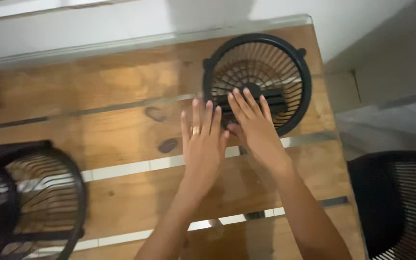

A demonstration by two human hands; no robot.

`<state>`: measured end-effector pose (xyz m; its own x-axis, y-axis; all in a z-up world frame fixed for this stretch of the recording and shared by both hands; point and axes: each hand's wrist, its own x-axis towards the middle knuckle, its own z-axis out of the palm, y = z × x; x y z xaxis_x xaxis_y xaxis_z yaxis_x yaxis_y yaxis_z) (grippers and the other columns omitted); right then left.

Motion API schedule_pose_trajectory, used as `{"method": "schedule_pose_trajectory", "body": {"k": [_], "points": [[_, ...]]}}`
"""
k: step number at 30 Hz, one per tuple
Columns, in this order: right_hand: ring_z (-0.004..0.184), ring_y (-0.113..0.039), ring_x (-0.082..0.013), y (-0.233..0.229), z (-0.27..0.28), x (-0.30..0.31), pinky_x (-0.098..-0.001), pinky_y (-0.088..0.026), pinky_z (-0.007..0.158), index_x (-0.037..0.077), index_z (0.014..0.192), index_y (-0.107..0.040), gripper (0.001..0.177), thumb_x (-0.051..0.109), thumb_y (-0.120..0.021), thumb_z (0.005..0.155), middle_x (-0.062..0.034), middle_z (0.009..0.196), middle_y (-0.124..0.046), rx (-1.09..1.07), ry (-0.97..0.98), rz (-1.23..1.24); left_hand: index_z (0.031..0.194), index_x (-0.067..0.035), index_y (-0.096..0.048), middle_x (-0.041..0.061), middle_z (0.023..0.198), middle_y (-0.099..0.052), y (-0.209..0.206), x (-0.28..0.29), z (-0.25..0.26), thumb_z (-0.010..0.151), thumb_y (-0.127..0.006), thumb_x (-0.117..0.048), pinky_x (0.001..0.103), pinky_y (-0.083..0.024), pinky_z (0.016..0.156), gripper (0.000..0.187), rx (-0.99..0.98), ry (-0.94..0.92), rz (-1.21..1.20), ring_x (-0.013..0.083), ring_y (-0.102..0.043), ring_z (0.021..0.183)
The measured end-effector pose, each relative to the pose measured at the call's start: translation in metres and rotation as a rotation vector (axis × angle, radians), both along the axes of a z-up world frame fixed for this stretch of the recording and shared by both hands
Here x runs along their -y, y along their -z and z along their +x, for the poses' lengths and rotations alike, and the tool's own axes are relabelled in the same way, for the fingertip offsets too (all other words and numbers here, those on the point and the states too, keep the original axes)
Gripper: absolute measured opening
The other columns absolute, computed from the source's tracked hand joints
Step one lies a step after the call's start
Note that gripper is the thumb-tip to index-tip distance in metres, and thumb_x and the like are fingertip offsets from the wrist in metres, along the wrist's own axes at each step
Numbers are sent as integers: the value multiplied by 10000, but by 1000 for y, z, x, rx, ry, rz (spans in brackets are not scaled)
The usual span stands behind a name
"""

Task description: The person disassembles a black metal plant stand on a wooden table. They remove the top circular basket, then detach several vertical rods from the frame, placing each removed part into the basket. The process is repeated for multiple rods until the stand is fully taken apart.

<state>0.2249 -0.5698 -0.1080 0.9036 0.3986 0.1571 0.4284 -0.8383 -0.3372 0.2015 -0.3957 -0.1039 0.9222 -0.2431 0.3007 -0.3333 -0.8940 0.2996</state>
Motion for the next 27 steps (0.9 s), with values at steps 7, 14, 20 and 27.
{"method": "schedule_pose_trajectory", "body": {"k": [7,14,20,27], "points": [[1562,-193,-302,-91,-92,-115,-527,-125,1244,81,1588,-300,798,150,-643,870,-104,1677,-257,27,-86,74,1565,-51,-379,134,1651,-354,-99,-99,-101,1002,-531,-270,582,-105,1249,623,-29,-45,-77,377,-188,1562],[1557,-165,-292,-136,-184,-234,-511,-102,1249,87,1588,-273,864,139,-671,822,-98,1680,-214,27,-117,58,1576,-59,-387,113,1653,-354,-157,-218,-203,1042,-484,-280,573,-91,1256,586,4,-40,-86,365,-178,1576],[1560,-188,-279,-147,-249,-335,-507,-123,1248,104,1597,-268,869,207,-712,857,-89,1677,-237,30,-102,163,1559,-62,-411,128,1646,-359,-162,-334,-256,1046,-482,-315,579,-91,1248,577,46,-71,0,363,-178,1567],[1559,-210,-308,-135,-277,-409,-502,-141,1249,83,1609,-255,859,192,-701,883,-121,1686,-241,1,-163,199,1534,-67,-469,138,1625,-399,-149,-427,-268,1028,-537,-393,582,-78,1249,605,71,-152,50,388,-175,1568]]}}
